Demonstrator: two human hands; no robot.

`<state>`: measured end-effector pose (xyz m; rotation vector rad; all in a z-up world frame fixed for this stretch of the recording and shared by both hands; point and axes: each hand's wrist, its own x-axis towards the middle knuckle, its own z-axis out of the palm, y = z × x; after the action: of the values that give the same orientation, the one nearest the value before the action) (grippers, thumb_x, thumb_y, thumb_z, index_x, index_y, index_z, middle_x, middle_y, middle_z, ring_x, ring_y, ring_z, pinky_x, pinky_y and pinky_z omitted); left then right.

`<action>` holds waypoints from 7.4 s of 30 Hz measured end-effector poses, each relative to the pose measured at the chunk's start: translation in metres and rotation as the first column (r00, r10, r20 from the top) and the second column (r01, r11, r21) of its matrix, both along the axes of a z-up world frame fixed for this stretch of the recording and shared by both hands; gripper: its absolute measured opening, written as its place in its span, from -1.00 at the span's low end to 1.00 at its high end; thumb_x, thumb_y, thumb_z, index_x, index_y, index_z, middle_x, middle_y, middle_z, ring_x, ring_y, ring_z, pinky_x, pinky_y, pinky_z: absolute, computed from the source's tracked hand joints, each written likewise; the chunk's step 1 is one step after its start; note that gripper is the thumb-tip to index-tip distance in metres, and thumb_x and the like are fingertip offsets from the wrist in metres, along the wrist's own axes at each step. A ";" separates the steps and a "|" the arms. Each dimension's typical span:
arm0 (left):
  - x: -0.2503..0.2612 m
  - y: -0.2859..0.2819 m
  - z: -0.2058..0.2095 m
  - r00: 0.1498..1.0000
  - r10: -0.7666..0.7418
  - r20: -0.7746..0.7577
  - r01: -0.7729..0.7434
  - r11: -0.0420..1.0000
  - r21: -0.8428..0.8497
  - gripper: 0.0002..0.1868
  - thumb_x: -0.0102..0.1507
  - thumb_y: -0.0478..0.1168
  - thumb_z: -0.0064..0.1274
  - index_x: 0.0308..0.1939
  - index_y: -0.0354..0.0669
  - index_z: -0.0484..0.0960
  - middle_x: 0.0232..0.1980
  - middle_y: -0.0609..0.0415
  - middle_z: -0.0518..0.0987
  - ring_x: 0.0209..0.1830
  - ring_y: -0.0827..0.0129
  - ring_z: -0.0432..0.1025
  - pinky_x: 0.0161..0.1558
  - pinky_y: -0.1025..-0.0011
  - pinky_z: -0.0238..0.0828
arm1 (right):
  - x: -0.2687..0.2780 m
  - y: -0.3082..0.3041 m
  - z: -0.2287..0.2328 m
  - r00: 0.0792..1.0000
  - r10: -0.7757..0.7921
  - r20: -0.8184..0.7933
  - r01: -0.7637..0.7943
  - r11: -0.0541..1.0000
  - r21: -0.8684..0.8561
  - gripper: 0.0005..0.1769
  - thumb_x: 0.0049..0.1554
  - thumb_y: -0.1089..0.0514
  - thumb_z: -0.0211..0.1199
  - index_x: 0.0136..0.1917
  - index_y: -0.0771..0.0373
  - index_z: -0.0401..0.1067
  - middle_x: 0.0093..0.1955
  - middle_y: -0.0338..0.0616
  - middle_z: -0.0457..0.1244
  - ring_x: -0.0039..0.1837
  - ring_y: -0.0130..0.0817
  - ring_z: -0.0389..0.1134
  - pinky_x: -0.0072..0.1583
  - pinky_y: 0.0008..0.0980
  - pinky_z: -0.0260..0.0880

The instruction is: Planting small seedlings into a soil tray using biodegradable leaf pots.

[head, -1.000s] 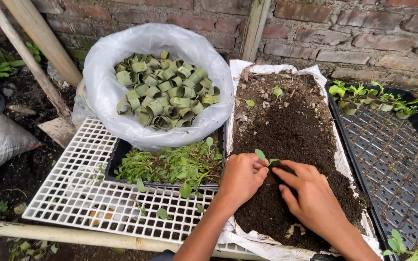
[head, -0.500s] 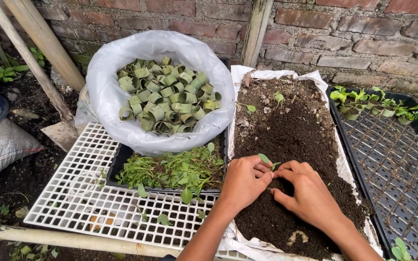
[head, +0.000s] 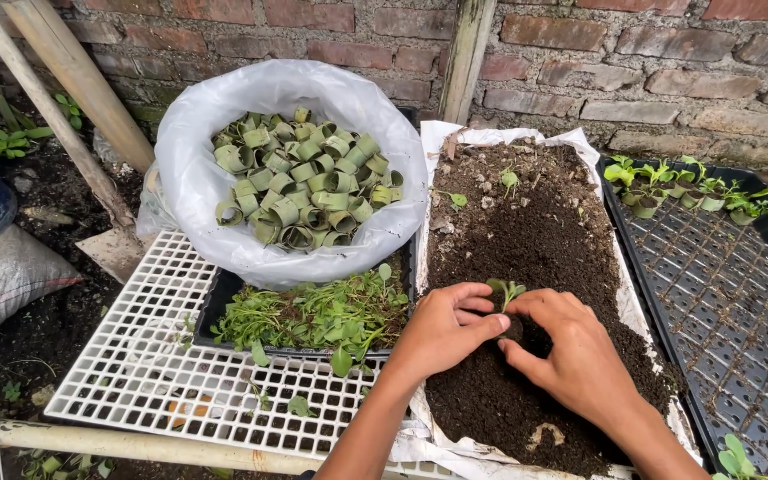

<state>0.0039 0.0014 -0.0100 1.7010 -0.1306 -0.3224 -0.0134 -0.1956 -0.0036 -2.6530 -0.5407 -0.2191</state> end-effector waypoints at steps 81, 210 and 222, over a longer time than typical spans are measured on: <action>-0.013 -0.021 0.006 0.986 -0.120 -0.119 0.062 0.912 -0.405 -0.47 0.26 -0.36 0.01 0.34 -0.31 0.48 0.26 -0.26 0.58 -0.01 0.14 0.61 -0.09 0.27 0.66 | 0.013 -0.020 -0.017 0.901 0.133 -0.413 0.275 0.563 0.780 -0.80 0.13 0.41 0.29 0.06 0.43 0.55 -0.11 0.00 0.39 -0.09 -0.30 0.38 0.00 -0.34 0.45; -0.034 0.080 0.027 0.979 0.129 0.159 -0.191 0.293 0.937 -0.79 0.30 -0.05 0.12 -0.09 -0.01 0.72 0.19 0.03 0.52 0.26 0.16 0.29 0.33 -0.02 0.17 | 0.042 -0.035 0.009 0.970 0.073 -0.232 -0.133 0.959 -0.252 -0.59 0.13 -0.19 0.24 0.21 -0.12 0.56 0.24 -0.47 0.44 0.21 -0.34 0.52 0.28 -0.26 0.43; -0.037 0.078 0.034 0.791 0.230 0.567 -0.465 0.829 0.312 -0.77 0.21 -0.15 0.08 -0.13 0.06 0.80 -0.32 0.27 0.74 -0.41 0.54 0.35 -0.10 0.34 0.43 | 0.005 0.032 0.052 0.963 0.253 0.096 -0.261 0.962 0.081 -0.64 0.15 -0.08 0.26 0.15 0.07 0.56 0.15 -0.27 0.44 0.21 -0.29 0.42 0.27 -0.18 0.37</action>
<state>-0.0335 0.0797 0.0243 2.1870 -0.1228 0.4349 -0.0084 -0.1640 0.0489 -2.4609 -0.8736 -0.2722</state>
